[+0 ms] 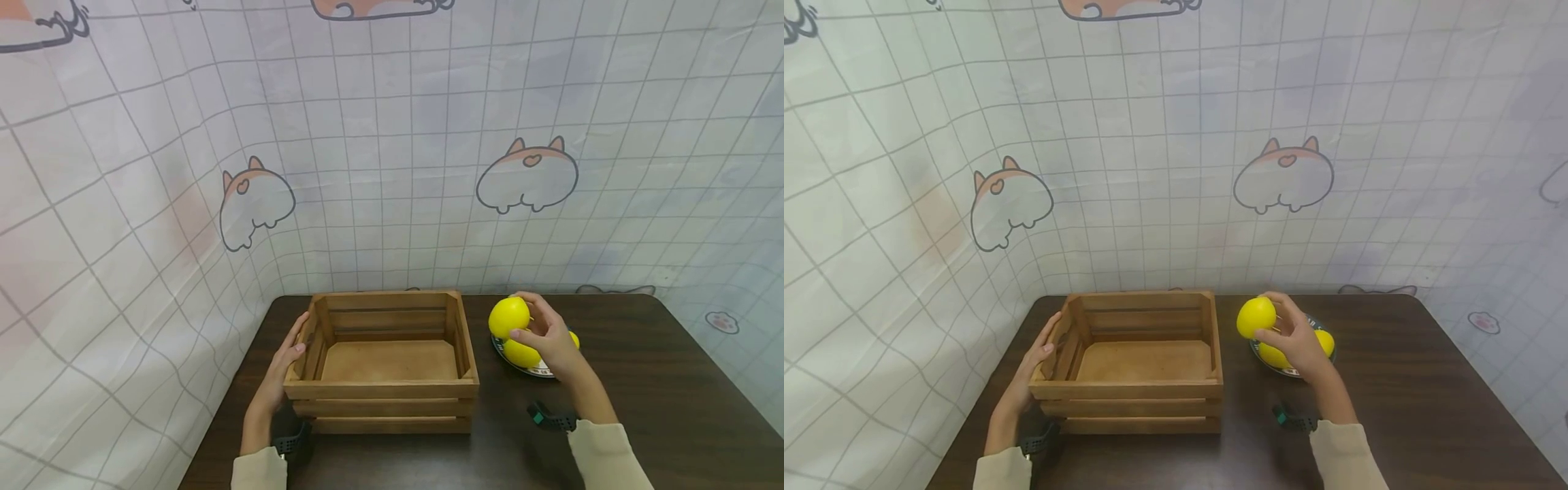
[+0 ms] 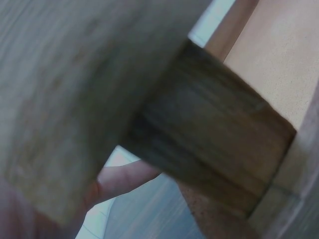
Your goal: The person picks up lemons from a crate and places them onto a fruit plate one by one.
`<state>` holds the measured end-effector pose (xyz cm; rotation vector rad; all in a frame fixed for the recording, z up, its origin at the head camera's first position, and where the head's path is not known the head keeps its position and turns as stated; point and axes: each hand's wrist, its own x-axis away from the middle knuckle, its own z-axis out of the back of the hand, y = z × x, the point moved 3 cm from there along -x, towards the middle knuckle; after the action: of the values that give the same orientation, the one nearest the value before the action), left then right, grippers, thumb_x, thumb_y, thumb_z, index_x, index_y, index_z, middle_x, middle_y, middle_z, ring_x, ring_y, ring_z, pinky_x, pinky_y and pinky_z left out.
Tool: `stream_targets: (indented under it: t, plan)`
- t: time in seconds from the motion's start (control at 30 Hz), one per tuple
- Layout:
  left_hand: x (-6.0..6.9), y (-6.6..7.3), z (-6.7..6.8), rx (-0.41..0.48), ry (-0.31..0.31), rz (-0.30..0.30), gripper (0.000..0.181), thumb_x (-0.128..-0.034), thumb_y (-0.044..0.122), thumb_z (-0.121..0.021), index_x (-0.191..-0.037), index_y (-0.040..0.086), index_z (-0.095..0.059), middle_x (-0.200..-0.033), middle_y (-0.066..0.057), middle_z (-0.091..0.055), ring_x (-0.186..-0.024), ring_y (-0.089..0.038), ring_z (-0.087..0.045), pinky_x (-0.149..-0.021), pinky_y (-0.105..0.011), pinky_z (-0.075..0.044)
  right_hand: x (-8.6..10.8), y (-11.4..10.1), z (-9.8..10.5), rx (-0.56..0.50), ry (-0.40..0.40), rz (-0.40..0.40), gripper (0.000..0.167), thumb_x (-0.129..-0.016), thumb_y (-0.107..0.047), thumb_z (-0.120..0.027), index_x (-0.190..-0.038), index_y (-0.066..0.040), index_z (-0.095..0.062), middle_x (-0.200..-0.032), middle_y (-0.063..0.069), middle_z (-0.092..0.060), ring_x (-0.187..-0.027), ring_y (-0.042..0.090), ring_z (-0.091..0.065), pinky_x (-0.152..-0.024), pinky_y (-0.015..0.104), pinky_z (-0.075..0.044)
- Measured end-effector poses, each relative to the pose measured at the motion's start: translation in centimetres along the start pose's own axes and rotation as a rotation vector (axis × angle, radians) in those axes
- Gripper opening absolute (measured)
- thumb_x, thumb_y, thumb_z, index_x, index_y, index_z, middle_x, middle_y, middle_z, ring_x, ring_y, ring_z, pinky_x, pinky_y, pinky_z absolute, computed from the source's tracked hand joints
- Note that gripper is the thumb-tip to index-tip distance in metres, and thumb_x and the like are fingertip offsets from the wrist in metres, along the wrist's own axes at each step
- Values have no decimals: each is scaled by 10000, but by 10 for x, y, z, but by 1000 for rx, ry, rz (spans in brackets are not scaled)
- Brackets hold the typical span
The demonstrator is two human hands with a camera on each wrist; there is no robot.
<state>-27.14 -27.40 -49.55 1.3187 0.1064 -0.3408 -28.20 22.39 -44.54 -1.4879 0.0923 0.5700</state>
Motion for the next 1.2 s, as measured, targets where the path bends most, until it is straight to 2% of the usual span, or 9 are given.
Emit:
stream_targets:
  t: [0.27, 0.4, 0.63, 0.8, 1.07, 1.2]
  plan:
    - [0, -1, 0, 1, 4, -3, 601, -1051, 311, -341, -1639, 337, -219, -1733, -14, -104, -1583, -372, -28, -1135, -797, -21, 15, 16, 9, 52, 26, -37, 554, -968, 49, -590, -1478, -21, -386, -1361, -157, -575, -1098, 29, -655, -861, 218, -578]
    - [0, -1, -1, 4, 1, -6, 601, -1053, 309, -340, -1640, 331, -217, -1734, -18, -102, -1580, -373, -41, -1142, -788, -35, 22, 24, 11, 91, 41, -59, 557, -984, 23, -589, -1493, -15, -365, -1377, -195, -547, -1106, 0, -643, -866, 195, -569]
    - [-1, -2, 0, 4, 5, -11, 598, -1053, 303, -339, -1639, 332, -223, -1732, -14, -110, -1578, -364, -54, -1152, -775, -46, 33, 29, 13, 116, 76, -105, 566, -995, -16, -598, -1512, -64, -373, -1368, -233, -523, -1137, -51, -616, -880, 170, -554]
    - [-1, -2, 0, 9, 2, -9, 601, -1051, 301, -343, -1639, 334, -221, -1733, -19, -105, -1575, -365, -52, -1151, -775, -45, 40, 31, 15, 105, 103, -150, 585, -1000, -34, -599, -1521, -9, -335, -1332, -247, -531, -1101, -53, -624, -859, 176, -561]
    - [-1, -2, 0, 12, -3, -16, 599, -1052, 296, -343, -1637, 337, -223, -1732, -16, -105, -1577, -357, -44, -1154, -772, -41, 44, 35, 23, 106, 124, -117, 580, -984, 12, -602, -1503, 41, -344, -1317, -226, -564, -1092, -37, -641, -834, 186, -574]
    - [0, -1, 0, 13, -3, -12, 600, -1053, 296, -344, -1639, 333, -221, -1733, -18, -103, -1579, -360, -40, -1151, -776, -43, 45, 38, 26, 164, 133, -122, 580, -982, -7, -617, -1501, 39, -361, -1321, -245, -546, -1104, -63, -623, -830, 193, -574]
